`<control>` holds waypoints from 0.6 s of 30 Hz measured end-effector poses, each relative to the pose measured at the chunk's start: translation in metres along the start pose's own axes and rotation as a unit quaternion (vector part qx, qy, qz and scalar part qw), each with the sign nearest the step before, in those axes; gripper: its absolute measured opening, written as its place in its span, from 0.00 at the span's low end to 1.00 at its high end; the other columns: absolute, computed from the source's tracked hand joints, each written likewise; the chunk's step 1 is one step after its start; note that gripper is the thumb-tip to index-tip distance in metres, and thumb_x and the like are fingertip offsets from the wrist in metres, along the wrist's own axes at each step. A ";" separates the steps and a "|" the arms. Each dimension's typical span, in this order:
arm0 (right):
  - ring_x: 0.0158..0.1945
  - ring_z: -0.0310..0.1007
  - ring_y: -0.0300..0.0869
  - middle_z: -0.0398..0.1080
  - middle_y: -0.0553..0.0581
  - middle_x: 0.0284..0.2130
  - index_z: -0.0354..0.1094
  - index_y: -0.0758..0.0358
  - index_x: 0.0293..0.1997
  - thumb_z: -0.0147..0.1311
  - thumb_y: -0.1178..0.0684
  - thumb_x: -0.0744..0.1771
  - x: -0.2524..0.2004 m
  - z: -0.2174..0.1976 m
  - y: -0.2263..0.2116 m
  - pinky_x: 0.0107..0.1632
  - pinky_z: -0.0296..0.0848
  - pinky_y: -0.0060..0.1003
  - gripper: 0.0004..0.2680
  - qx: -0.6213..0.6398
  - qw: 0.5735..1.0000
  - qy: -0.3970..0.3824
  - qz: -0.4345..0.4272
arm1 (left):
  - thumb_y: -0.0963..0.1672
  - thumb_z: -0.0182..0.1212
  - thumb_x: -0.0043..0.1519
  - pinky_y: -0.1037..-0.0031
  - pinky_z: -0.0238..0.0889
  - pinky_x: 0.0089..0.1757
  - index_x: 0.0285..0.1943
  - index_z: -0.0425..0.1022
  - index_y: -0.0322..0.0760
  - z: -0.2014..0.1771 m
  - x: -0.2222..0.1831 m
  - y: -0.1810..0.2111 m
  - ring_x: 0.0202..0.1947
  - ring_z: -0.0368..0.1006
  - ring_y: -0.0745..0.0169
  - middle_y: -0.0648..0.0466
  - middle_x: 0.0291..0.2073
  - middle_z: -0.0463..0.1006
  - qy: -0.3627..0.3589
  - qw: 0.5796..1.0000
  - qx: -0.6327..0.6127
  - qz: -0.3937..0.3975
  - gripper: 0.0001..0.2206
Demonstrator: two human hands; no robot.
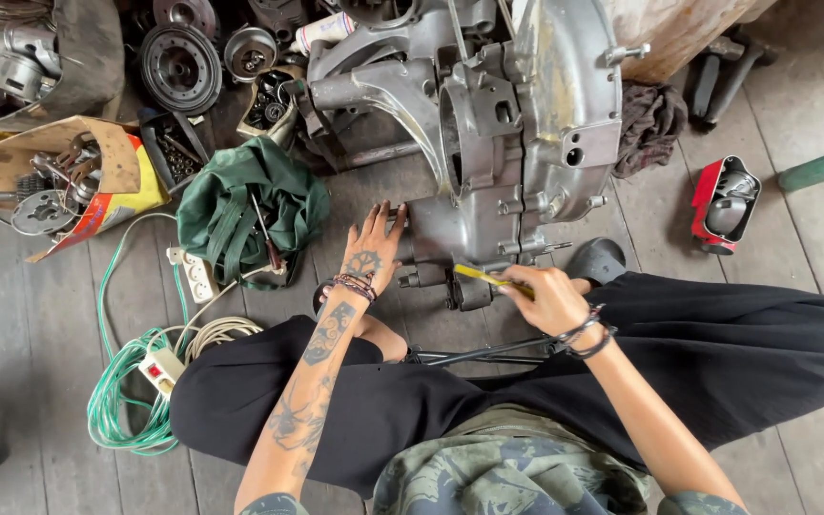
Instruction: The person uses a yellow measuring tool to inspect various dimensions and points on a motorcycle engine casing.
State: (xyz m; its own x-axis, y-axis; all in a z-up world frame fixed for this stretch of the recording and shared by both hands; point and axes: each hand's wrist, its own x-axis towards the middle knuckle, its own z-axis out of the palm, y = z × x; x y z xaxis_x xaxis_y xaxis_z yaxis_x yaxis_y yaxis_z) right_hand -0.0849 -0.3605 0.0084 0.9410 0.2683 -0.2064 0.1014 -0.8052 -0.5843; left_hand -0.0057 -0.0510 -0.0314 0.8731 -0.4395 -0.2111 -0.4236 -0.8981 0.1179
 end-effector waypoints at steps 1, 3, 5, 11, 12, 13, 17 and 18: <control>0.43 0.80 0.56 0.81 0.56 0.34 0.75 0.47 0.45 0.58 0.49 0.66 0.000 -0.006 -0.004 0.46 0.78 0.51 0.05 0.000 1.000 0.002 -0.002 | 0.47 0.73 0.57 0.46 0.54 0.61 0.82 0.42 0.40 -0.003 0.000 0.001 0.75 0.49 0.42 0.39 0.74 0.52 0.002 1.000 0.001 0.000 0.48; 0.42 0.81 0.58 0.82 0.57 0.35 0.75 0.47 0.44 0.56 0.48 0.67 -0.002 -0.016 -0.014 0.47 0.78 0.54 0.05 -0.025 0.999 -0.048 -0.007 | 0.45 0.72 0.57 0.44 0.54 0.61 0.83 0.41 0.41 -0.008 -0.004 0.002 0.75 0.48 0.39 0.38 0.74 0.51 -0.008 0.999 -0.031 -0.004 0.47; 0.44 0.81 0.58 0.82 0.57 0.36 0.75 0.48 0.45 0.56 0.48 0.67 -0.006 -0.042 -0.020 0.48 0.78 0.54 0.06 -0.036 0.996 -0.076 0.007 | 0.46 0.72 0.57 0.44 0.54 0.61 0.83 0.40 0.41 -0.006 -0.004 0.000 0.75 0.48 0.40 0.39 0.74 0.51 -0.010 0.999 -0.031 -0.006 0.47; 0.42 0.81 0.58 0.82 0.58 0.34 0.76 0.49 0.47 0.55 0.48 0.67 -0.004 -0.039 -0.027 0.48 0.79 0.52 0.07 -0.065 0.993 -0.094 0.018 | 0.45 0.72 0.58 0.41 0.53 0.61 0.82 0.43 0.45 -0.006 -0.010 -0.006 0.76 0.48 0.43 0.42 0.76 0.51 -0.007 0.998 -0.063 -0.009 0.46; 0.41 0.80 0.58 0.81 0.58 0.32 0.76 0.47 0.46 0.55 0.47 0.67 -0.003 -0.032 -0.028 0.47 0.78 0.52 0.07 -0.063 0.995 -0.074 0.006 | 0.44 0.72 0.57 0.40 0.53 0.62 0.82 0.44 0.46 -0.008 -0.011 -0.009 0.76 0.48 0.44 0.45 0.76 0.50 -0.001 0.998 -0.068 -0.003 0.46; 0.41 0.80 0.58 0.81 0.58 0.32 0.76 0.47 0.46 0.55 0.47 0.67 -0.002 -0.025 -0.030 0.47 0.78 0.52 0.07 -0.062 0.995 -0.079 0.001 | 0.44 0.72 0.57 0.40 0.53 0.62 0.82 0.44 0.46 -0.010 -0.016 -0.010 0.76 0.48 0.44 0.45 0.76 0.50 -0.002 0.998 -0.068 -0.010 0.46; 0.40 0.80 0.59 0.80 0.59 0.32 0.75 0.50 0.47 0.57 0.48 0.66 -0.004 -0.025 -0.026 0.44 0.78 0.51 0.07 -0.019 0.998 -0.054 -0.019 | 0.43 0.72 0.58 0.43 0.55 0.62 0.80 0.49 0.43 -0.013 -0.025 -0.013 0.76 0.48 0.48 0.48 0.77 0.49 0.013 0.999 -0.053 0.001 0.42; 0.41 0.79 0.59 0.80 0.60 0.32 0.75 0.48 0.46 0.57 0.46 0.66 -0.005 -0.031 -0.024 0.44 0.78 0.53 0.07 -0.051 0.997 -0.050 -0.014 | 0.43 0.72 0.57 0.44 0.56 0.62 0.80 0.51 0.42 -0.012 -0.026 -0.014 0.76 0.48 0.49 0.49 0.78 0.48 0.016 0.999 -0.039 0.007 0.41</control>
